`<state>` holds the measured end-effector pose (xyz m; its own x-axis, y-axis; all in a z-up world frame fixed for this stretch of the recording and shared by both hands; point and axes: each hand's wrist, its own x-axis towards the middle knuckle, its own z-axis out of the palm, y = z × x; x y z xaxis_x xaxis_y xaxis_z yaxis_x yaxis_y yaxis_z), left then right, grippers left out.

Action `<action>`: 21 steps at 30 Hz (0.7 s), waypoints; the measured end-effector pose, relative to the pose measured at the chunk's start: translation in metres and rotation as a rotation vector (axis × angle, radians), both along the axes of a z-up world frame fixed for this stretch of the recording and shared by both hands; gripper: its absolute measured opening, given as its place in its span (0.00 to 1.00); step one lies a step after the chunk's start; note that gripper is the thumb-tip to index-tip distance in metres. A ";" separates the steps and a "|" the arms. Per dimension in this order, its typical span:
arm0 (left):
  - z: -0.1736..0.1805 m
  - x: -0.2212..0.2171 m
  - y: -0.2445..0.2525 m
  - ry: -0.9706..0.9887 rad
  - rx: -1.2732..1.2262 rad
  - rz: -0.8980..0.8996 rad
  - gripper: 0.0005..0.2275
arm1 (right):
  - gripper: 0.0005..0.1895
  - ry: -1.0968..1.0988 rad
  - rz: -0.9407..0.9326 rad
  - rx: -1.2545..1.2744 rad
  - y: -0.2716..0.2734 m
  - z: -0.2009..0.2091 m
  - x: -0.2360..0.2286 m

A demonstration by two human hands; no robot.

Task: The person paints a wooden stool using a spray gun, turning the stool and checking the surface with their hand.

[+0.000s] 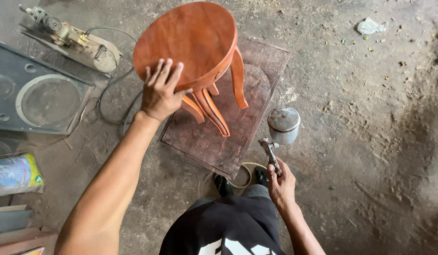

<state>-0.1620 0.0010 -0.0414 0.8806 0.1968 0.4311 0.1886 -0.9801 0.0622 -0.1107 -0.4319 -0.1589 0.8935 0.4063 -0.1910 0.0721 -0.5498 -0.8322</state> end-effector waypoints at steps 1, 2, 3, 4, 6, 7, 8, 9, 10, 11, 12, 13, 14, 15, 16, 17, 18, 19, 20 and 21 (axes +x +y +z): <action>-0.002 -0.009 0.001 -0.021 -0.017 0.020 0.30 | 0.25 -0.002 0.009 0.007 0.003 0.001 0.002; -0.005 -0.017 0.003 -0.035 -0.032 0.034 0.30 | 0.25 -0.004 0.018 0.015 0.007 0.002 0.003; -0.007 -0.023 0.004 -0.051 -0.048 0.054 0.30 | 0.25 0.009 0.017 0.012 0.012 0.005 0.006; -0.009 -0.029 0.007 -0.067 -0.065 0.074 0.30 | 0.25 0.021 0.016 0.009 0.018 0.008 0.008; -0.013 -0.035 0.010 -0.114 -0.104 0.093 0.29 | 0.26 0.016 0.038 0.025 0.033 0.014 0.014; -0.016 -0.034 0.010 -0.139 -0.126 0.100 0.28 | 0.26 -0.002 0.054 0.040 0.039 0.016 0.018; -0.018 -0.033 0.013 -0.144 -0.132 0.116 0.29 | 0.26 -0.020 0.071 0.056 0.046 0.017 0.022; -0.019 -0.033 0.016 -0.143 -0.143 0.137 0.29 | 0.25 -0.034 0.096 0.044 0.052 0.019 0.026; -0.021 -0.032 0.017 -0.142 -0.155 0.158 0.29 | 0.25 -0.048 0.121 0.033 0.060 0.020 0.032; -0.021 -0.030 0.022 -0.143 -0.169 0.165 0.29 | 0.25 -0.065 0.148 0.029 0.070 0.021 0.040; -0.021 -0.028 0.025 -0.143 -0.183 0.172 0.29 | 0.26 -0.074 0.177 0.034 0.077 0.022 0.049; -0.021 -0.029 0.026 -0.142 -0.193 0.186 0.29 | 0.26 -0.080 0.213 0.044 0.084 0.023 0.057; -0.022 -0.030 0.026 -0.148 -0.216 0.197 0.29 | 0.26 -0.086 0.250 0.053 0.092 0.023 0.066; -0.022 -0.031 0.026 -0.144 -0.241 0.197 0.29 | 0.26 -0.079 0.274 0.046 0.100 0.023 0.071; -0.022 -0.031 0.026 -0.140 -0.267 0.196 0.29 | 0.26 -0.072 0.297 0.039 0.109 0.024 0.079; -0.022 -0.028 0.026 -0.111 -0.254 0.225 0.29 | 0.26 -0.071 0.323 0.034 0.118 0.024 0.090; -0.023 -0.024 0.025 -0.082 -0.241 0.254 0.29 | 0.26 -0.079 0.349 0.043 0.124 0.024 0.098; -0.022 -0.021 0.023 -0.050 -0.229 0.282 0.30 | 0.25 -0.084 0.375 0.052 0.129 0.025 0.105; -0.022 -0.014 0.021 -0.033 -0.199 0.314 0.30 | 0.25 -0.089 0.400 0.062 0.134 0.026 0.111; -0.023 -0.004 0.019 -0.017 -0.169 0.344 0.31 | 0.25 -0.095 0.413 0.095 0.141 0.025 0.116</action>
<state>-0.1660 0.0201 -0.0647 0.7437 0.5493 0.3810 0.5026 -0.8352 0.2230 0.0057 -0.2910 -0.1336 0.6643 0.7451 -0.0601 0.3484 -0.3797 -0.8570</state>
